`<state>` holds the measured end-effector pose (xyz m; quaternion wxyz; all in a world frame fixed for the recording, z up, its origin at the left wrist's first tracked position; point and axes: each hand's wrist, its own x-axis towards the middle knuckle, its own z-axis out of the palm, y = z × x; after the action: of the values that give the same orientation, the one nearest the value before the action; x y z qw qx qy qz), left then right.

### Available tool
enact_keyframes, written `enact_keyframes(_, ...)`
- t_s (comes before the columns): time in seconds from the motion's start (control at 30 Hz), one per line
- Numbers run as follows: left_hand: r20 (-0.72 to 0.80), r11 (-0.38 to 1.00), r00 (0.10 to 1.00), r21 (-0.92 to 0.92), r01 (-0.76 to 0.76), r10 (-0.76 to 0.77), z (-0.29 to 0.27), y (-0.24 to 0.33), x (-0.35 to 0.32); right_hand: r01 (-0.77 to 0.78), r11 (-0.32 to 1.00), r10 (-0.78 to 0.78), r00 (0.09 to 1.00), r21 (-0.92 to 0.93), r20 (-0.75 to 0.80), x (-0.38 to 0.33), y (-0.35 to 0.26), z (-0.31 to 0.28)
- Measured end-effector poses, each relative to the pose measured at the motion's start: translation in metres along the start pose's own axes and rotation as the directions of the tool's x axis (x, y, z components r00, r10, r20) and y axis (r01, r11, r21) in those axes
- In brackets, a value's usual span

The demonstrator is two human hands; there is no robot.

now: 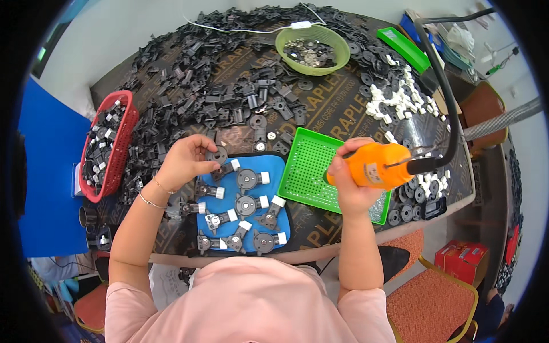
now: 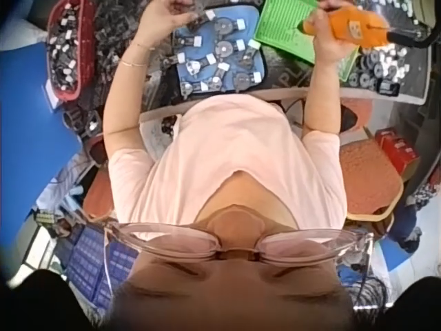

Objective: Assembling small mechanical components by inserting wheels and clips into plastic housings and securing them with an electric screwdriver.

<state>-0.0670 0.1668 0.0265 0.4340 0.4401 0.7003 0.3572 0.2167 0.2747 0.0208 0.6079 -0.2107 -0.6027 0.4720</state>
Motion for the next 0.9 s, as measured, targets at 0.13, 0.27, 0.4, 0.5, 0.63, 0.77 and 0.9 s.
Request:
enact_keyframes(0.13, -0.047, 0.996, 0.999, -0.085, -0.009, 0.005, -0.005, -0.029, -0.018, -0.009, 1.0, 0.009, 1.0, 0.023, -0.005, -0.001, 0.0, 0.002)
enact_keyframes(0.27, -0.159, 0.903, 0.952, 0.388, -0.183, 0.262, 0.007, -0.039, -0.031, 0.009, 0.999, -0.009, 1.0, 0.032, -0.002, -0.002, 0.0, 0.004)
enact_keyframes(0.4, -0.183, 0.834, 0.883, 0.455, -0.313, 0.432, 0.017, -0.043, -0.034, -0.01, 0.999, 0.011, 1.0, 0.036, -0.029, -0.003, 0.0, 0.003)
enact_keyframes(0.5, -0.185, 0.81, 0.863, 0.479, -0.338, 0.47, 0.018, -0.044, -0.033, -0.015, 0.999, 0.016, 0.999, 0.038, -0.034, -0.002, 0.002, 0.003)
enact_keyframes(0.63, -0.158, 0.787, 0.876, 0.532, -0.314, 0.456, 0.017, -0.043, -0.03, -0.009, 0.999, 0.01, 1.0, 0.044, -0.024, -0.001, 0.001, 0.003)
enact_keyframes(0.77, -0.151, 0.768, 0.867, 0.552, -0.324, 0.474, 0.014, -0.044, -0.03, -0.01, 0.998, 0.011, 1.0, 0.055, -0.026, -0.001, 0.003, 0.002)
enact_keyframes(0.9, -0.198, 0.798, 0.909, 0.57, -0.198, 0.367, 0.013, -0.036, -0.032, -0.009, 0.999, 0.01, 1.0, 0.04, -0.024, 0.0, 0.003, 0.002)
